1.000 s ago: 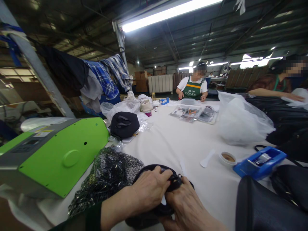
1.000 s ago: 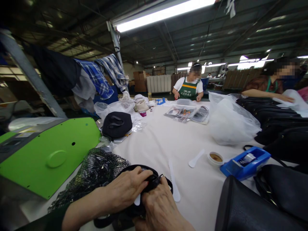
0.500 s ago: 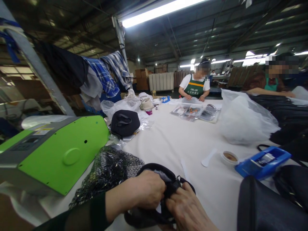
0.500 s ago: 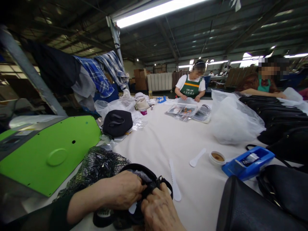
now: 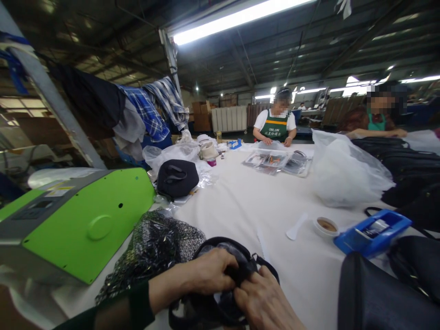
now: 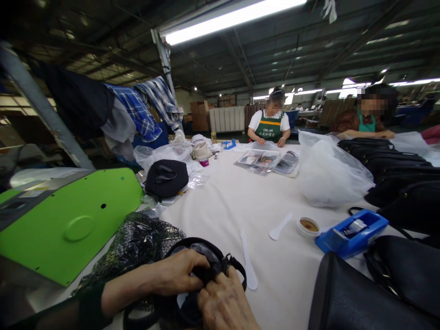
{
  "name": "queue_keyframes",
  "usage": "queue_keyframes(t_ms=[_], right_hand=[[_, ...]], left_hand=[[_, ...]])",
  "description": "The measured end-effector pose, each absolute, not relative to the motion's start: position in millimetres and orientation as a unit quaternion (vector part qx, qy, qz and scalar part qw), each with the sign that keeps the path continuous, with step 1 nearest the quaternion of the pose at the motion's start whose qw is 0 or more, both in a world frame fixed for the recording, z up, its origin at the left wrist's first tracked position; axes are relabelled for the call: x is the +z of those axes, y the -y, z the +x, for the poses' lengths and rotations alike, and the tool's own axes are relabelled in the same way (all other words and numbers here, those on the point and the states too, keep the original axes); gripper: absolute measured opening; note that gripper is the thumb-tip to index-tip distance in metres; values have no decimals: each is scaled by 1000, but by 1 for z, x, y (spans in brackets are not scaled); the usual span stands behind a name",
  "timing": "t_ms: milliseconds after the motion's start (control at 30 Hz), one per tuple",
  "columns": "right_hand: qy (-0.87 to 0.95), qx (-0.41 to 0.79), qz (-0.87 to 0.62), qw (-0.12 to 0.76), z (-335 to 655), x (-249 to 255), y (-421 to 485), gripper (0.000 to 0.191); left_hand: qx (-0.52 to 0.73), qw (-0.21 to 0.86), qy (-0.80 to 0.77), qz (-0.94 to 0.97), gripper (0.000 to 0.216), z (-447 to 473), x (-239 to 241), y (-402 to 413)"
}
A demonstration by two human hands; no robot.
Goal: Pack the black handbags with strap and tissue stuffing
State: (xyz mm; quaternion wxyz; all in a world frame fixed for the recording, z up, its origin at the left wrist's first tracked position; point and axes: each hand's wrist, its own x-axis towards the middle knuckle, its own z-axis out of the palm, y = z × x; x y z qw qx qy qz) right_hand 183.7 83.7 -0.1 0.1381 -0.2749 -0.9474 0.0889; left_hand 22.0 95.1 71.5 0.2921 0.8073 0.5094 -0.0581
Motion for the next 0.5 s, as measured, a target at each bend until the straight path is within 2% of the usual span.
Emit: queue_keyframes(t_ms=[100,167,233,333,500], right_hand=[[948,104,-269,136,186,6,-84,29],[946,115,-277,126,187,9,-85,35],[944,125,-285,111,188,11,-86,39],[946,121,-280,106,188,9,-86,35],[942,87,-276,172,187,-2,-82,33]], left_hand=[[57,401,-532,744,21,22,69,-93],[103,429,-552,708,23,27,63,-93],[117,409,-579,695,31,32,57,-94],[116,364,-604,700,29,35,52,-94],[26,284,-571,770,19,25,54,-88]])
